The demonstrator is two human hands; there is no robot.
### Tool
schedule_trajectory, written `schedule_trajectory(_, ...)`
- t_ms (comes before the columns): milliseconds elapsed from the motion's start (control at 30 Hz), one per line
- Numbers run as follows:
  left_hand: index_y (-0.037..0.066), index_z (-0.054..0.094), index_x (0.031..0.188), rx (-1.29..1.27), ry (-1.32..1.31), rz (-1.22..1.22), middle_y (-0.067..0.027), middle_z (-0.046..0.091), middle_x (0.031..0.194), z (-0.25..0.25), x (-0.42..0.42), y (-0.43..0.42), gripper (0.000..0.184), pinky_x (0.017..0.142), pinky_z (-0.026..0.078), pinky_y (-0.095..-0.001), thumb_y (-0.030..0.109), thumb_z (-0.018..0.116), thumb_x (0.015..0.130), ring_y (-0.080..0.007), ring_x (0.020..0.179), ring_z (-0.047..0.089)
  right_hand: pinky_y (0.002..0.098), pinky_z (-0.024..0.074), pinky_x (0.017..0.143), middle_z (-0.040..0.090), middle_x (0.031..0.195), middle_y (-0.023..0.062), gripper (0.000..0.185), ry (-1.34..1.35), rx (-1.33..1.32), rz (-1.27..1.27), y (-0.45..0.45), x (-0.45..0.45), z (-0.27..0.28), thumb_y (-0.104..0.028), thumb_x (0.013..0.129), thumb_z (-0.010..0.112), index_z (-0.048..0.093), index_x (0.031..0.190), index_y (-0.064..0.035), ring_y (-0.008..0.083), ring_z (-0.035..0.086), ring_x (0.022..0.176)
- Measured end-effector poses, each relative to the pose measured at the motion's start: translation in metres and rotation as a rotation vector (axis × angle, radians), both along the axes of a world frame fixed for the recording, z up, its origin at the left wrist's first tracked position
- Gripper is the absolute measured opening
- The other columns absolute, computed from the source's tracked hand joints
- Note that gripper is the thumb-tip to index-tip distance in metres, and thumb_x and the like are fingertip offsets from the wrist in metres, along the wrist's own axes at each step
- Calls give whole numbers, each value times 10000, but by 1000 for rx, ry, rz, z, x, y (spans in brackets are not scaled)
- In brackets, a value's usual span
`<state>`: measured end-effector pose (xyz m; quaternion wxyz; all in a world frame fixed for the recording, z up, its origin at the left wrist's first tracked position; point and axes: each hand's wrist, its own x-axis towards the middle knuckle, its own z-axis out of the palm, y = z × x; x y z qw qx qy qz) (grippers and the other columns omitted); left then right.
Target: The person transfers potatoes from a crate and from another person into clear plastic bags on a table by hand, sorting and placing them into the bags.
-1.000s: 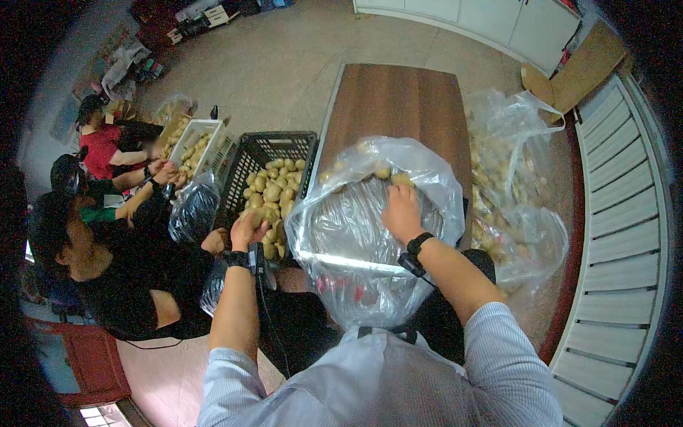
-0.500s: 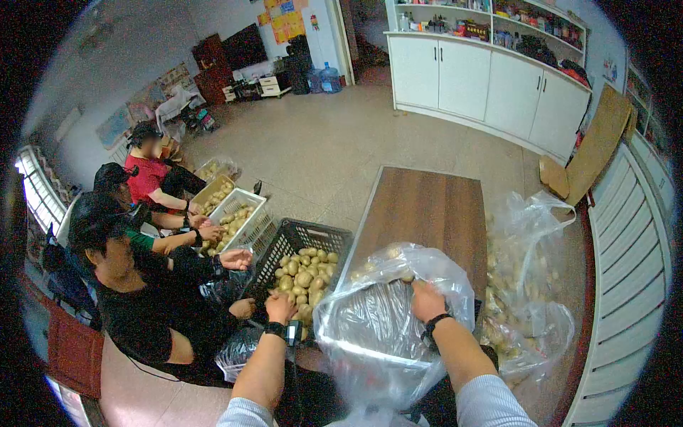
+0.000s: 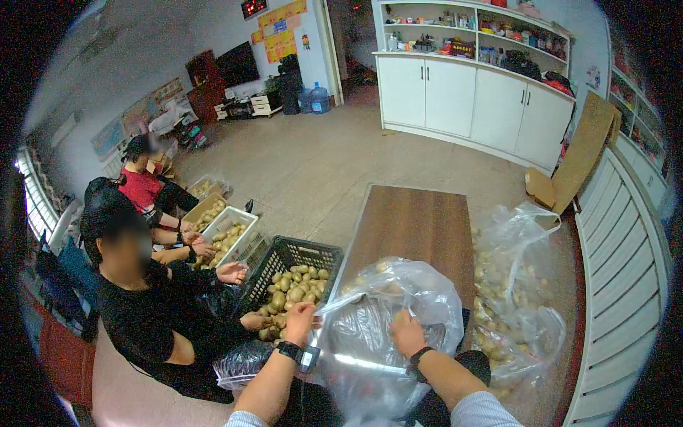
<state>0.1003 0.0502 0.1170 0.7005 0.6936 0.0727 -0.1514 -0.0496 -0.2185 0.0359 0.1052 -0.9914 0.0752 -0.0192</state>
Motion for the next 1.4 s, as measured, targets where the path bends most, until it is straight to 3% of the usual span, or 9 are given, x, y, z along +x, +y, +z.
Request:
schedule_trajectory(367, 31, 572, 1074, 52, 127, -472, -60, 612, 950, -6, -44, -40, 243, 576, 533, -301, 216, 608, 920, -171, 726, 654, 503, 396, 1011, 410, 1422, 143, 413, -122, -11, 105, 22, -3, 17, -323, 717, 768, 656, 1067, -134, 425, 413, 1232)
schedule_trajectory(433, 33, 573, 1055, 30, 146, -478, -55, 615, 924, -14, -42, -41, 243, 557, 532, -297, 231, 610, 921, -164, 708, 651, 508, 383, 999, 577, 1241, 142, 375, -247, 30, 160, 27, 1, 34, -323, 735, 761, 661, 1035, -123, 359, 501, 1172)
schedule_trajectory(567, 45, 548, 1110, 64, 152, -522, -45, 615, 958, -18, -39, -41, 281, 606, 533, -294, 267, 591, 943, -165, 754, 663, 485, 443, 896, 670, 1013, 139, 354, -56, 247, 99, 46, 12, 63, -328, 763, 744, 642, 1017, -104, 318, 611, 1011)
schedule_trajectory(633, 31, 562, 1107, 83, 134, -530, -59, 626, 953, -22, -38, -43, 318, 603, 533, -296, 304, 589, 948, -161, 754, 660, 455, 485, 759, 676, 894, 156, 325, -105, 575, 113, 56, 19, 51, -302, 807, 703, 606, 1028, -85, 336, 655, 846)
schedule_trajectory(767, 14, 583, 1098, 191, 112, -568, -69, 636, 939, -23, -39, -47, 342, 610, 549, -302, 325, 578, 955, -158, 747, 653, 448, 506, 713, 675, 888, 188, 387, -110, 608, 132, 75, 21, 58, -323, 852, 635, 560, 1133, -68, 379, 654, 849)
schedule_trajectory(833, -9, 530, 1108, 29, 183, -614, -118, 637, 925, -29, -37, -47, 362, 562, 577, -324, 295, 608, 927, -198, 724, 656, 446, 509, 748, 675, 923, 197, 368, -169, 736, 157, 81, 20, 61, -273, 869, 588, 551, 1162, -54, 378, 654, 863)
schedule_trajectory(1133, -10, 526, 1148, -47, 170, -746, -101, 640, 938, -30, -34, -42, 317, 575, 580, -295, 242, 568, 961, -175, 714, 647, 432, 515, 778, 679, 959, 183, 369, -106, 757, 103, 85, 20, 76, -224, 895, 509, 530, 1216, -42, 359, 658, 899)
schedule_trajectory(1267, -6, 520, 1128, -23, 167, -685, -97, 633, 907, -21, -35, -40, 287, 567, 573, -291, 232, 551, 970, -169, 691, 638, 439, 514, 756, 679, 936, 182, 382, -122, 805, 118, 85, 20, 74, -241, 900, 537, 522, 1222, -36, 366, 659, 865)
schedule_trajectory(1400, -1, 509, 1083, 15, 122, -524, -75, 566, 778, -11, -32, -36, 251, 510, 553, -312, 227, 529, 979, -159, 618, 592, 453, 473, 789, 631, 945, 170, 410, -221, 599, 120, 78, 19, 66, -270, 885, 618, 521, 1210, -40, 354, 603, 912)
